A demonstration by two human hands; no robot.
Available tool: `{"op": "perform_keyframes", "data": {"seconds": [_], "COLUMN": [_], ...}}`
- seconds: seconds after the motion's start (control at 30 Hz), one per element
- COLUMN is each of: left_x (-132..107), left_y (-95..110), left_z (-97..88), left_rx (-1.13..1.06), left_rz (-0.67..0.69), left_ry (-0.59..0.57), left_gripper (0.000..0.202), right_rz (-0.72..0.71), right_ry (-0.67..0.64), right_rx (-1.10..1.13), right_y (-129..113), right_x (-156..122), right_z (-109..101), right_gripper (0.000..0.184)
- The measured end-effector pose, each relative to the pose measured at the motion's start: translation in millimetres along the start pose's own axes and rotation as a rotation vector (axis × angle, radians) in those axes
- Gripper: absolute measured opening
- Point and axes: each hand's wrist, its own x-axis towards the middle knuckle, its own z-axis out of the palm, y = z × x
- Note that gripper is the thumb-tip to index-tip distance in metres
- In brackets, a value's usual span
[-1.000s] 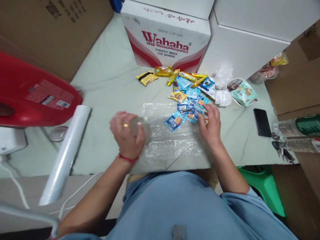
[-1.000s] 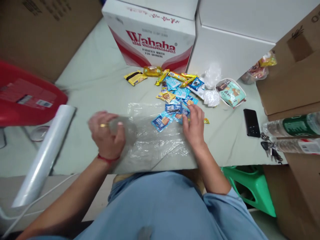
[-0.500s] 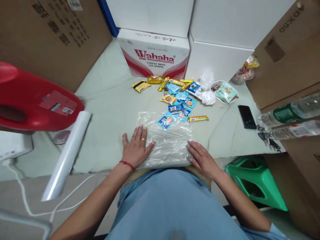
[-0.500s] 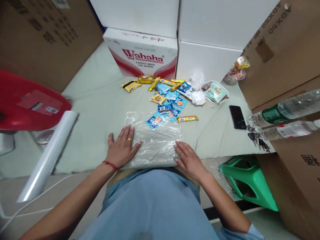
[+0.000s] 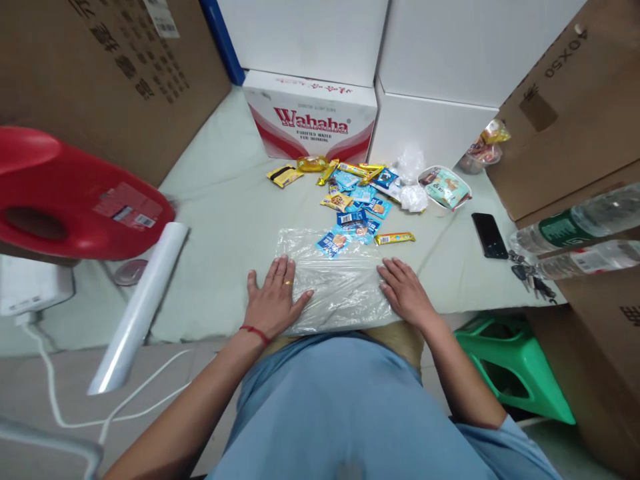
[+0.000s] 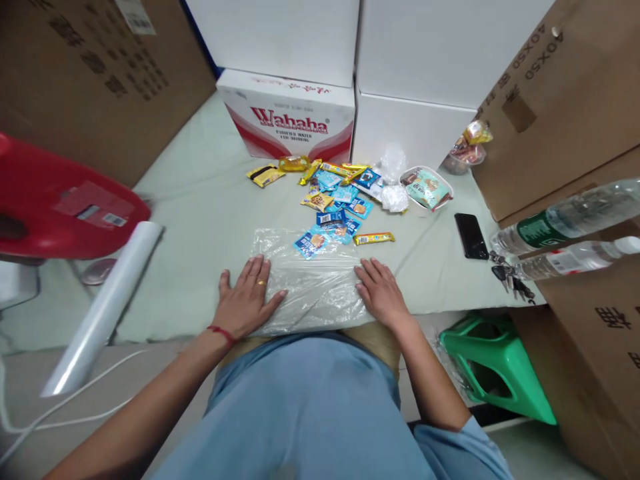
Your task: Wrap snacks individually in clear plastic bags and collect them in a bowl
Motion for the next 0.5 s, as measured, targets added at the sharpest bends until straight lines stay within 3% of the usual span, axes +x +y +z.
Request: {"op": "perform_keyframes", "data": {"seconds": [0.13, 0.3, 0.4, 0.5], "left_x": [1, 1, 1, 2], "left_y": [-1, -1, 0, -1], "left_z": [2.4, 5.6, 6.9, 7.3], "left_rx": [0.03, 0.057, 0.05, 0.033], "left_rz": [-0.001, 0.0, 0.009, 0.029], "left_ry": [-0.013, 0.007, 0.027, 0.037], "left_gripper": [0.084, 0.085, 0.085, 0.084], "right_rz": [0.092, 0.103, 0.128, 0.16], "right_ry": [0.078, 0.131, 0.193, 0.306], "right_rx": [0.023, 0.103, 0.148, 0.143], "right_y": [28, 36, 34, 28], "right_x": [-36, -65, -61, -37], "right_z": [-5, -9, -22, -44], "right_gripper": [0.051, 0.047, 0.041, 0.038]}}
